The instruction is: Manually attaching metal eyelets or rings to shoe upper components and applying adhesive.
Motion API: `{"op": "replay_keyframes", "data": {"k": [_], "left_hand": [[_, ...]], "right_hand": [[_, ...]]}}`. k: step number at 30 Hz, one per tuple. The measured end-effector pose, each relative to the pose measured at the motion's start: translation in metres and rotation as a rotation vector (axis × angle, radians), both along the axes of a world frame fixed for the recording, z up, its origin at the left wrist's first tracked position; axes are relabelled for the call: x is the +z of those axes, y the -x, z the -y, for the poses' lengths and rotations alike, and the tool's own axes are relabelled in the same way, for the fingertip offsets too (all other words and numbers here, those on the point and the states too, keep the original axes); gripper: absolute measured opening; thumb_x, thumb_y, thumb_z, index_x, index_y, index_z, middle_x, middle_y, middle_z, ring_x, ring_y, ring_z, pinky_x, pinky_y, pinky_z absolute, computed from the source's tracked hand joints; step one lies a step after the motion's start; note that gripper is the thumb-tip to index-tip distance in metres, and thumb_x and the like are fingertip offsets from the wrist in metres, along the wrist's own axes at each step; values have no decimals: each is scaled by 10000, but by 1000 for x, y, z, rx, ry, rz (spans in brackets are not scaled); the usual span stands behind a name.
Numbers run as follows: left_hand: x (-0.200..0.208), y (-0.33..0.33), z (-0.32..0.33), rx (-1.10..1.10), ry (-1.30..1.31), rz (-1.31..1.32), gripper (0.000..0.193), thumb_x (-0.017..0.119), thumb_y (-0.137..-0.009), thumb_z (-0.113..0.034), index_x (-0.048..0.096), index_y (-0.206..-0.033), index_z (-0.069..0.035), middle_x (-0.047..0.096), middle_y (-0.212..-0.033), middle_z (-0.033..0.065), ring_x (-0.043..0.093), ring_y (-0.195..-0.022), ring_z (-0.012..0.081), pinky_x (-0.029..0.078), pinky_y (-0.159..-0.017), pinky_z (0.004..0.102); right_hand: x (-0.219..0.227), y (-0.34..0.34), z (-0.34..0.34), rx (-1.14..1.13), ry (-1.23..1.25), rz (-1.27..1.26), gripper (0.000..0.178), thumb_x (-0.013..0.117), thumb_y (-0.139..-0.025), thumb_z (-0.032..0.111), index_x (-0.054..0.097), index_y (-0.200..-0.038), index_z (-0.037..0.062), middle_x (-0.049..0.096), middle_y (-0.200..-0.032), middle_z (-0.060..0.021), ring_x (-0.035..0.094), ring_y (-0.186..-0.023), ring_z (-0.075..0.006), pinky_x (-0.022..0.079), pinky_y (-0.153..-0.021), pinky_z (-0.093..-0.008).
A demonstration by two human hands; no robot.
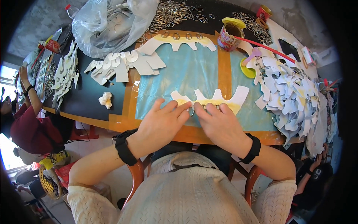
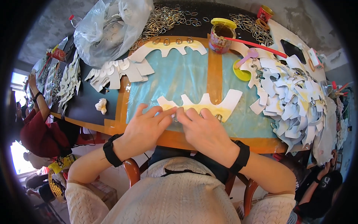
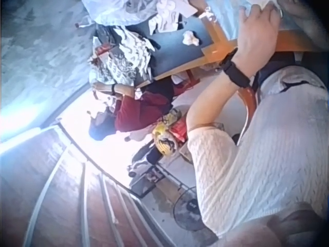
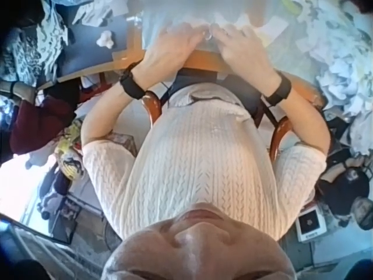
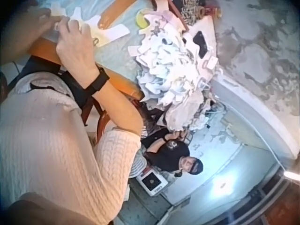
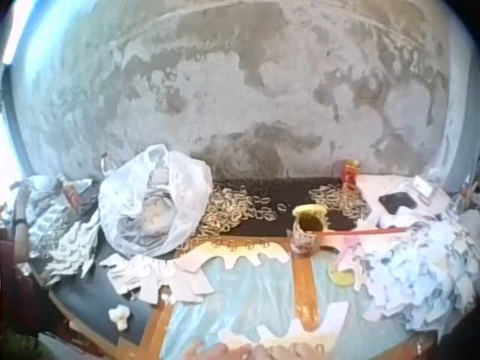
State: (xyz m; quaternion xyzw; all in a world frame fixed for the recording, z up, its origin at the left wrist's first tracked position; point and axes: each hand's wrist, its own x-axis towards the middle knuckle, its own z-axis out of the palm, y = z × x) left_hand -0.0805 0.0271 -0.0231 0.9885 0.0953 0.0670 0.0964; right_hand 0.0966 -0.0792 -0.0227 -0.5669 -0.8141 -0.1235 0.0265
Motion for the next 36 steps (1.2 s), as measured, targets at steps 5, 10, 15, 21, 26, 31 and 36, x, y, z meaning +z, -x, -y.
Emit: {"op": "replay_keyframes", "data": {"k": [5,10,15,21,26,31,36], "left_hand": [[3,-15,-5,58,-10,-16,328,579,-701,-14,537,-1025,-46,600,-1058,56,536,-955,232,395,-845,420],[0,-46,-32,183,328,-16,267,682,-739,-142,562,-966,-71,580,-931,84,528,-928,283,410,-783,403],[3,-65,-35,79,248,-113,321,736,-684,-135,561,-943,-64,547,-928,88,515,-940,290,410,-780,399],[4,-80,-37,-21,174,-160,323,757,-655,-120,564,-912,-87,533,-912,80,512,-935,293,399,-765,386],[13,-89,-42,-151,47,-294,258,749,-665,-124,572,-851,-111,533,-917,72,516,-945,280,393,-745,379],[28,-96,-52,-77,485,-538,170,684,-715,-118,563,-830,-82,583,-836,92,583,-816,242,424,-686,329],[31,-69,-53,160,911,-196,223,694,-750,-159,567,-890,-41,601,-817,55,586,-773,147,437,-665,276]], "right_hand": [[-1,-12,-5,-65,78,-309,248,570,-702,47,644,-939,57,527,-1074,-63,497,-922,-208,375,-709,-295],[-6,-24,-10,-172,-10,-856,334,500,-693,-80,617,-965,76,528,-1044,-100,520,-933,-295,411,-745,-356],[13,-34,7,-209,-77,-1079,347,445,-690,-130,592,-948,50,521,-1025,-121,536,-908,-320,439,-746,-361],[9,-35,43,-274,112,-1234,280,448,-760,-105,589,-951,44,529,-973,-112,545,-872,-278,435,-735,-304],[2,-31,60,-326,148,-1320,253,453,-784,-88,596,-948,40,546,-963,-115,555,-862,-266,444,-728,-298],[2,-30,71,-332,226,-1375,233,479,-801,-62,598,-975,37,558,-923,-110,560,-845,-241,445,-726,-294],[5,-19,75,-356,367,-1565,326,615,-824,75,543,-1140,42,581,-983,-56,549,-856,-136,415,-720,-252]]}}
